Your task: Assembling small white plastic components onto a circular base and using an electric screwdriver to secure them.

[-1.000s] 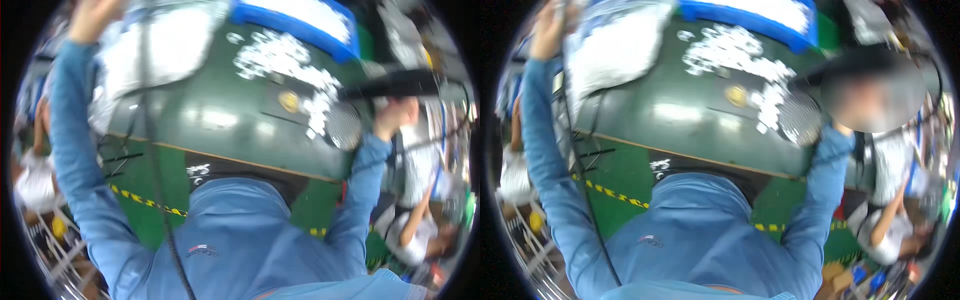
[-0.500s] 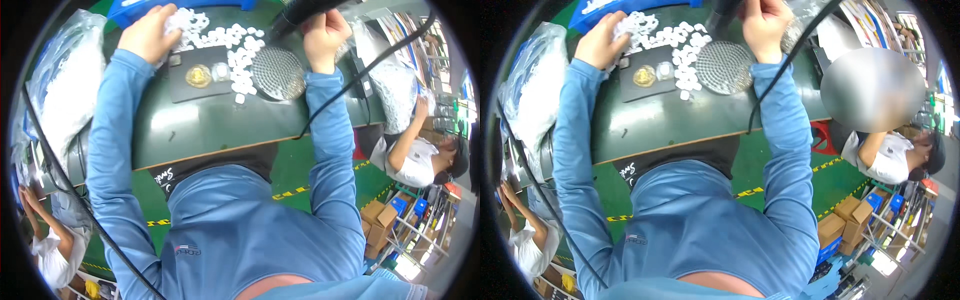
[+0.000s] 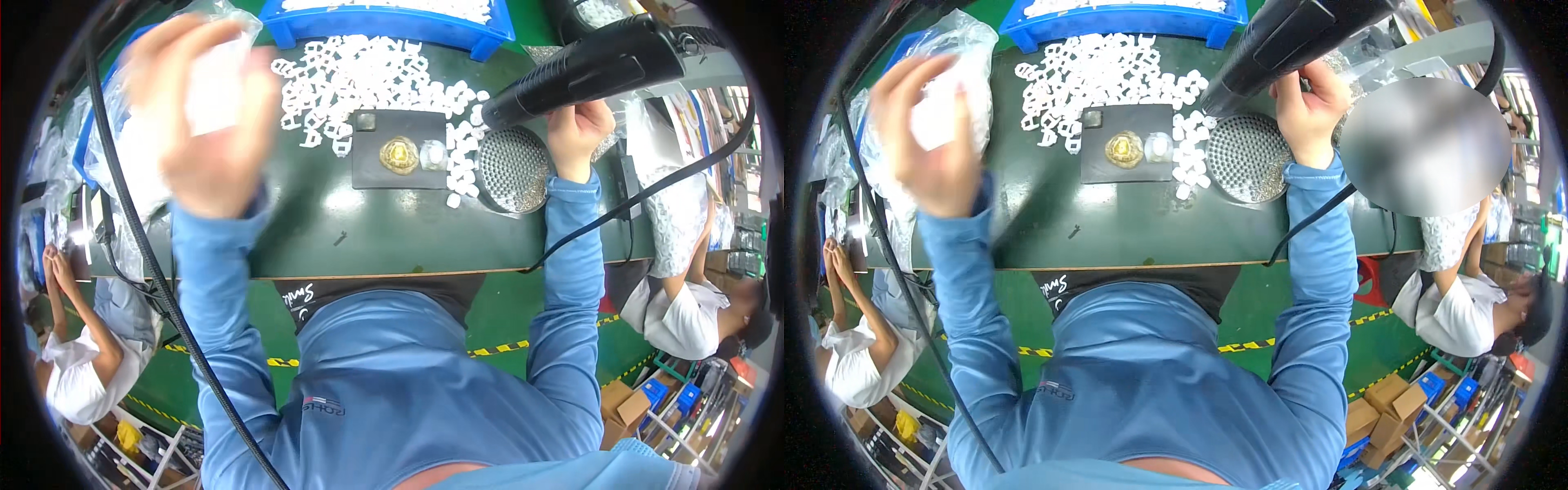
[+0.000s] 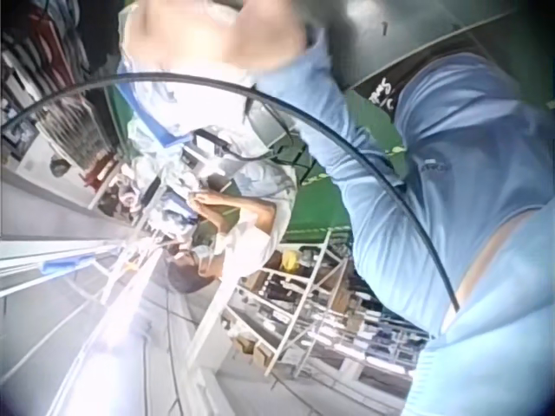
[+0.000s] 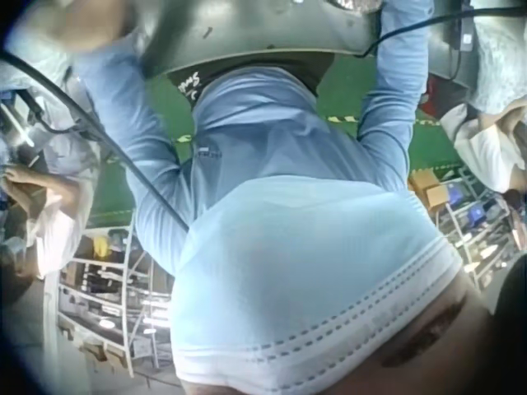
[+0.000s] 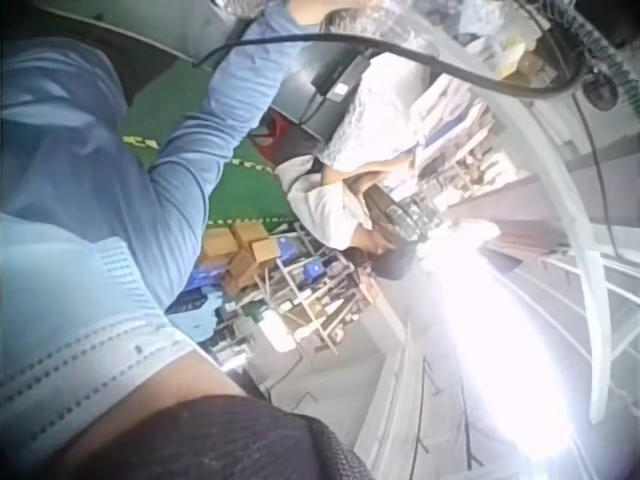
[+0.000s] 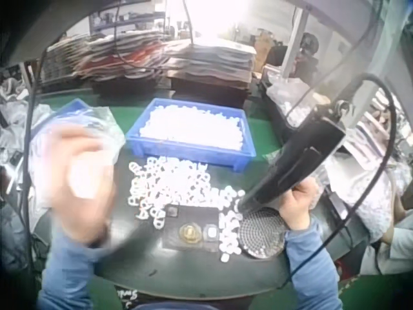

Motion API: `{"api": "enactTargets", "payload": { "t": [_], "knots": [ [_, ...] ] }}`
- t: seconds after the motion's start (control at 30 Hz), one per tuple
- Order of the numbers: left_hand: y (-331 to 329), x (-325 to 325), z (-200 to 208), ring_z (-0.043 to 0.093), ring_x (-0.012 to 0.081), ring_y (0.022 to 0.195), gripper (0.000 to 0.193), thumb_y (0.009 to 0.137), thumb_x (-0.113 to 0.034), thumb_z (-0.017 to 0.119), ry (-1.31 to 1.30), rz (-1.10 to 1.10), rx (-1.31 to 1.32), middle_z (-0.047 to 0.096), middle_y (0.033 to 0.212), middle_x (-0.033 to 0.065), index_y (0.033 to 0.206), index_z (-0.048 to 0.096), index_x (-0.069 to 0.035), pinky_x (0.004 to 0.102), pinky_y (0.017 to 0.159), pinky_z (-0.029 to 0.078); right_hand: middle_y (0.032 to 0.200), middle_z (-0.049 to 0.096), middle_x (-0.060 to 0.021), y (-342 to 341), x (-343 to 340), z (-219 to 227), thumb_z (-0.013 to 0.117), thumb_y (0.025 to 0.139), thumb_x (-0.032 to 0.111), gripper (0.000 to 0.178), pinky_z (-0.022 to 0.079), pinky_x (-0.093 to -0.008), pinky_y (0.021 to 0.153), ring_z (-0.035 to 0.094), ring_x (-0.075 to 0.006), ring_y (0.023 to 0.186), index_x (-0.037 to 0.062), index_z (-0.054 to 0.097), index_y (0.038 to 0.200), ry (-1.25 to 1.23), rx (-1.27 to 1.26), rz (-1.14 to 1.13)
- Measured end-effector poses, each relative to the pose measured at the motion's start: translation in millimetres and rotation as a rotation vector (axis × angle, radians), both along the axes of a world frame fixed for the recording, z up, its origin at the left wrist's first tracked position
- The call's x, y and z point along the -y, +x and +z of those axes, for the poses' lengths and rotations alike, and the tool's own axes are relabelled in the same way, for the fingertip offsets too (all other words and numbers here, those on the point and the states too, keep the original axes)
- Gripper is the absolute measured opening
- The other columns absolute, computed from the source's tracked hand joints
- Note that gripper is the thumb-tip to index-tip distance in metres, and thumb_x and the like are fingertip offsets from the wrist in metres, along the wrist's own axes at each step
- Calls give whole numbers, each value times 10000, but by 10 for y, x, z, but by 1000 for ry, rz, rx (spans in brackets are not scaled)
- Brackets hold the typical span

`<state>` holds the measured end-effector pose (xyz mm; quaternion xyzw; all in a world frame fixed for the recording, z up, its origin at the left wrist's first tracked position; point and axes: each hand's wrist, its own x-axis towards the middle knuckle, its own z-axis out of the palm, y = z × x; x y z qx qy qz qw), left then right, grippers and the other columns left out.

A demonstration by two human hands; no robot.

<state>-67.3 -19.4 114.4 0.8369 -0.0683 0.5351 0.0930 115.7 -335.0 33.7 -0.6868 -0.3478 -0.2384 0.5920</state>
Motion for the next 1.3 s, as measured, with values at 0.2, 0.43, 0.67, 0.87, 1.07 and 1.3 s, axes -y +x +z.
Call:
{"api": "enactTargets", "payload": {
  "t": [0.2,0.43,0.67,0.87,1.07,1.3],
  "knots": [
    [-254,-1615,-281,666,204,835,129,929,-126,669,-170,280,-590,693,891,105,985,674,-10,323,788,527,863,731,-112,364,494,-393,748,833,204,263,530,-334,758,673,-183,787,-36,726,939,-265,324,-193],
    [-46,-1435,-489,605,400,1112,575,860,-454,689,75,598,-960,619,1258,196,1275,618,-63,472,974,493,998,758,-110,171,272,-291,698,880,136,273,546,-338,856,712,-180,871,-12,744,1106,-225,16,-47],
    [-84,-1418,-487,529,442,1185,677,805,-476,700,78,578,-1048,551,1354,185,1377,542,-150,509,1042,446,1051,734,-122,297,385,-378,683,870,60,306,555,-319,847,697,-194,905,-48,712,1155,-130,-69,27],
    [4,-1487,-580,532,477,1226,800,780,-503,703,26,597,-1168,513,1398,190,1471,429,-208,537,1012,475,1056,737,-122,396,439,-423,655,933,103,295,545,-301,867,683,-168,923,-57,699,1177,-79,-80,-1],
    [168,-1377,-762,525,449,1237,782,783,-570,689,-32,722,-1041,511,1374,224,1415,455,-173,559,1003,461,1110,728,-159,527,530,-471,638,922,13,263,536,-307,889,685,-181,963,-90,679,1160,-173,-84,-22],
    [131,-1411,-605,618,409,1092,525,819,-439,722,0,566,-830,621,1216,242,1230,652,-120,479,939,515,1140,726,-153,520,474,-533,634,948,51,250,528,-302,904,676,-166,995,-74,690,1157,20,-87,50]
  ]
}}
